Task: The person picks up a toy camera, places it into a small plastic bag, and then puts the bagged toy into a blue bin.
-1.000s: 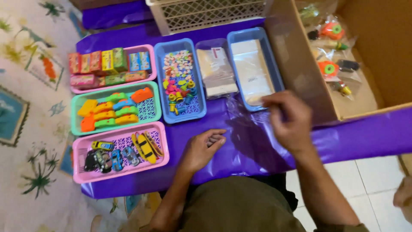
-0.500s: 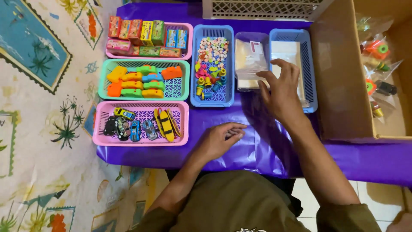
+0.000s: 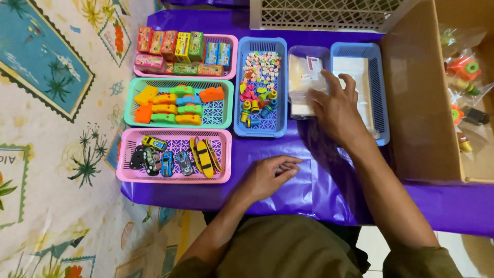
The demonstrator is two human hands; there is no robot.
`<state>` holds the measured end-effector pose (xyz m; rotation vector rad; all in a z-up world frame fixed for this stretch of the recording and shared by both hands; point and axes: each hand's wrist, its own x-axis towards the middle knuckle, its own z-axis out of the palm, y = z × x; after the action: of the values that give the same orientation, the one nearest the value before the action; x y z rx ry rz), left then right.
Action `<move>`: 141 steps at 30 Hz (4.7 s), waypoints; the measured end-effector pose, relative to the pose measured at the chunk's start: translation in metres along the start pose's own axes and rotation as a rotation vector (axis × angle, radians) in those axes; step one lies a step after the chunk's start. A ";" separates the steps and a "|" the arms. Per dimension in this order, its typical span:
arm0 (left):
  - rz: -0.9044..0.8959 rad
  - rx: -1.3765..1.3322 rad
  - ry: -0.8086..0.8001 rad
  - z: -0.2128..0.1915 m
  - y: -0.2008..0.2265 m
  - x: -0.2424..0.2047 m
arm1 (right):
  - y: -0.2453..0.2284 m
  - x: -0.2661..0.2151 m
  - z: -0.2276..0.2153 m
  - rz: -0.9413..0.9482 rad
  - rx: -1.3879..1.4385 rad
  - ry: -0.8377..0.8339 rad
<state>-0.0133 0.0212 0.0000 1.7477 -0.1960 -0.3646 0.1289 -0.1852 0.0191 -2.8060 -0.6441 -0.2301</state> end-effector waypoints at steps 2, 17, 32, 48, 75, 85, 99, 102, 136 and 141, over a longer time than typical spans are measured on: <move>0.006 -0.038 -0.001 -0.003 0.002 0.000 | 0.003 0.003 0.003 0.008 -0.005 -0.024; -0.006 -0.051 -0.037 -0.005 0.001 0.003 | 0.026 -0.063 -0.048 0.088 0.125 0.083; 0.012 0.017 -0.018 -0.002 0.004 0.005 | 0.048 -0.100 -0.025 0.171 -0.133 -0.117; 0.031 -0.019 0.000 -0.001 -0.002 0.006 | 0.047 -0.090 -0.044 0.089 0.229 -0.184; 0.526 0.399 0.259 0.069 0.023 0.089 | 0.043 -0.088 -0.034 0.104 0.479 0.137; 0.484 0.588 0.331 0.088 0.008 0.122 | 0.052 -0.082 -0.027 0.186 0.539 0.162; 0.354 0.520 0.241 0.089 0.002 0.136 | 0.032 -0.099 -0.055 0.055 0.495 0.289; 0.380 0.549 0.274 0.090 -0.003 0.141 | 0.040 -0.102 -0.050 0.001 0.428 0.319; 0.245 0.731 0.136 0.102 0.022 0.137 | 0.063 -0.122 -0.028 -0.060 0.119 0.433; 0.344 0.659 0.149 0.103 0.020 0.136 | 0.066 -0.120 -0.017 -0.069 0.158 0.397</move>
<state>0.0799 -0.1222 -0.0171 2.3243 -0.5471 0.1027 0.0501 -0.2957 -0.0032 -2.4862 -0.6307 -0.6952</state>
